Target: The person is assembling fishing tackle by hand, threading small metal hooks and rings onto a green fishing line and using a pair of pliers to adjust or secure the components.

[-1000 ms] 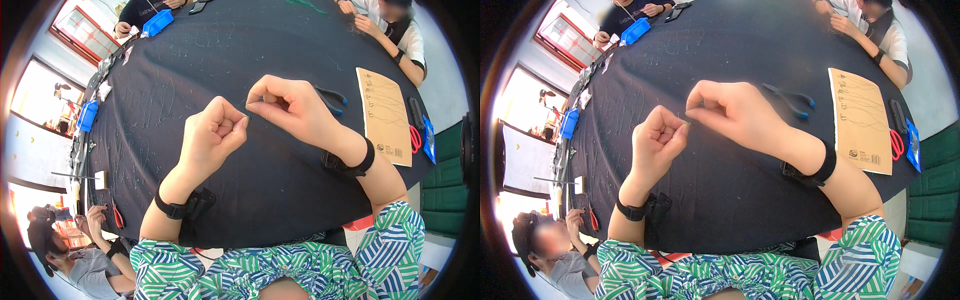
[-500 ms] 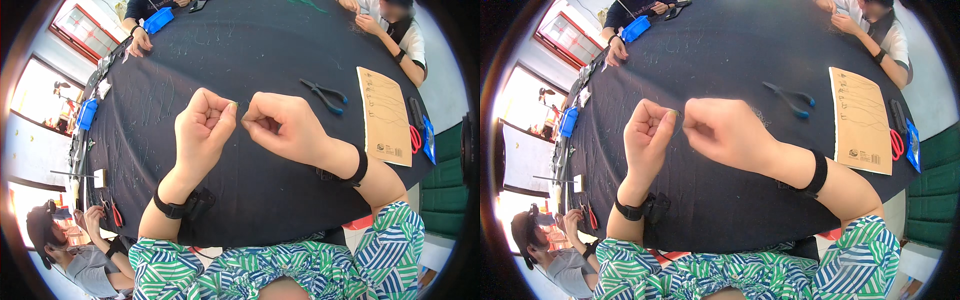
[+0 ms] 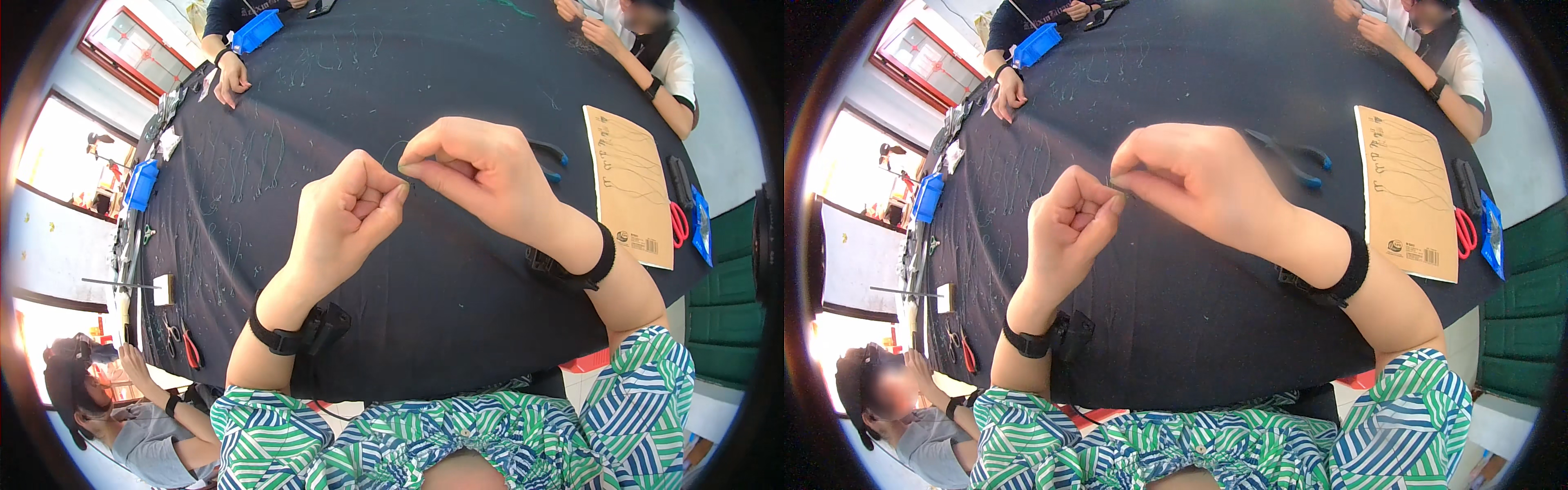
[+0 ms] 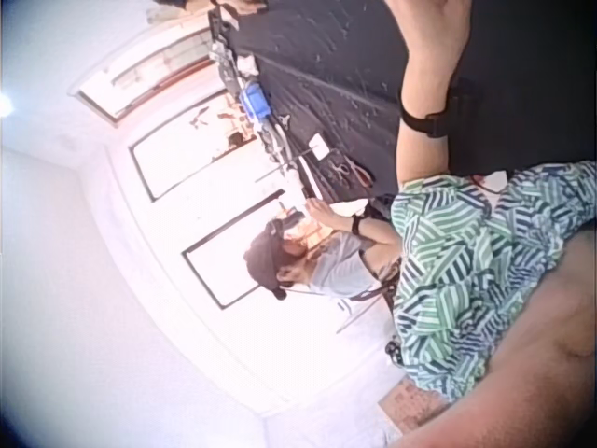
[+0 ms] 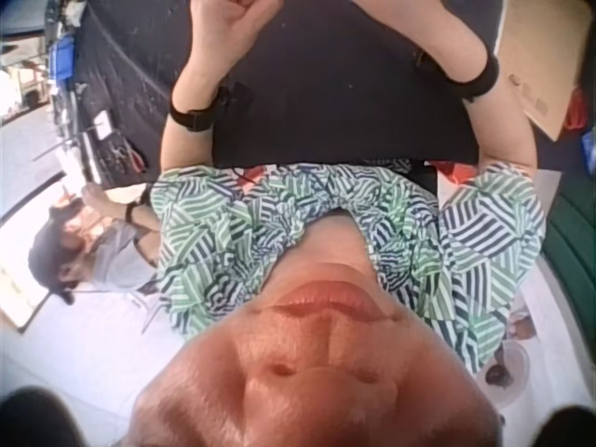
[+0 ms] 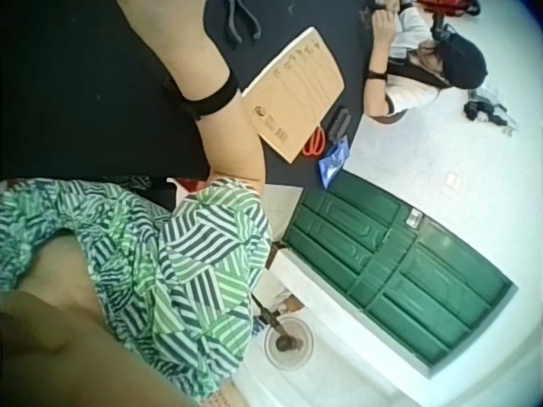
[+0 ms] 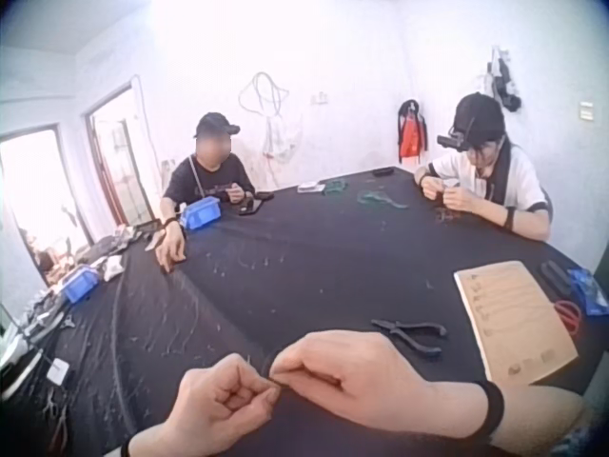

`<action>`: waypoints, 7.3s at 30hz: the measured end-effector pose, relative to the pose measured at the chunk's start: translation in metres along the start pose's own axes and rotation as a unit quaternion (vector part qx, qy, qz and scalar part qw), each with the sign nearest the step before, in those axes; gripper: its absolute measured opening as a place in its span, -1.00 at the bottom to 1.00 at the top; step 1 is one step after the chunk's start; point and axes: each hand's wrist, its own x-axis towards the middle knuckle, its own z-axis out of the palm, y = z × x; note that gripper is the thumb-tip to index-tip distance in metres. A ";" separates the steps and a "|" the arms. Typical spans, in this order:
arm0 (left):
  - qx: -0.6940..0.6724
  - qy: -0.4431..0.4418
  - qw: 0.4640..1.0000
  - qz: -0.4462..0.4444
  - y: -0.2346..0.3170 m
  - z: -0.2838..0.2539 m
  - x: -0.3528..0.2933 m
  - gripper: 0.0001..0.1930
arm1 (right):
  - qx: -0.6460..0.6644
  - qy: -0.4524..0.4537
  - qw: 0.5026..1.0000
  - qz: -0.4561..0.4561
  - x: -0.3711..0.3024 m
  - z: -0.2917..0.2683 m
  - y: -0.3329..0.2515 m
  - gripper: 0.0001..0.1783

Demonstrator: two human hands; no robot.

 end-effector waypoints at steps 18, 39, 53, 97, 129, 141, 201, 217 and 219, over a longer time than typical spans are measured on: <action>-0.069 0.055 0.996 0.015 -0.007 0.002 0.001 -0.90 | 0.200 -0.089 0.943 0.251 -0.015 0.016 -0.007 -0.90; 0.006 0.040 0.997 0.059 -0.004 -0.001 0.001 -0.88 | 0.245 -0.062 0.920 0.301 -0.006 0.007 0.007 -0.90; 0.026 0.043 0.997 0.063 -0.003 0.000 0.002 -0.93 | -0.001 0.013 1.000 -0.020 -0.002 0.005 -0.005 -0.87; -0.010 0.113 0.992 0.047 -0.009 0.005 0.001 -0.95 | 0.121 -0.078 0.977 0.159 -0.011 0.012 -0.002 -0.92; 0.036 0.052 0.996 0.067 -0.005 0.001 0.001 -0.93 | -0.039 -0.017 0.999 -0.020 0.001 -0.003 -0.001 -0.90; -0.075 0.096 0.992 0.025 -0.014 0.004 0.000 -0.94 | 0.315 -0.132 0.880 0.331 -0.013 0.018 0.008 -0.84; -0.174 0.090 0.980 -0.043 -0.024 -0.010 0.008 -0.93 | -0.155 -0.210 0.949 0.177 0.005 -0.049 0.017 -0.76; -0.167 0.117 0.979 -0.008 -0.016 -0.008 0.007 -0.92 | -0.073 -0.201 0.969 0.125 0.016 -0.045 -0.027 -0.74; -0.155 0.120 0.981 -0.004 -0.016 -0.007 0.007 -0.92 | -0.076 -0.198 0.970 0.122 0.016 -0.045 -0.027 -0.75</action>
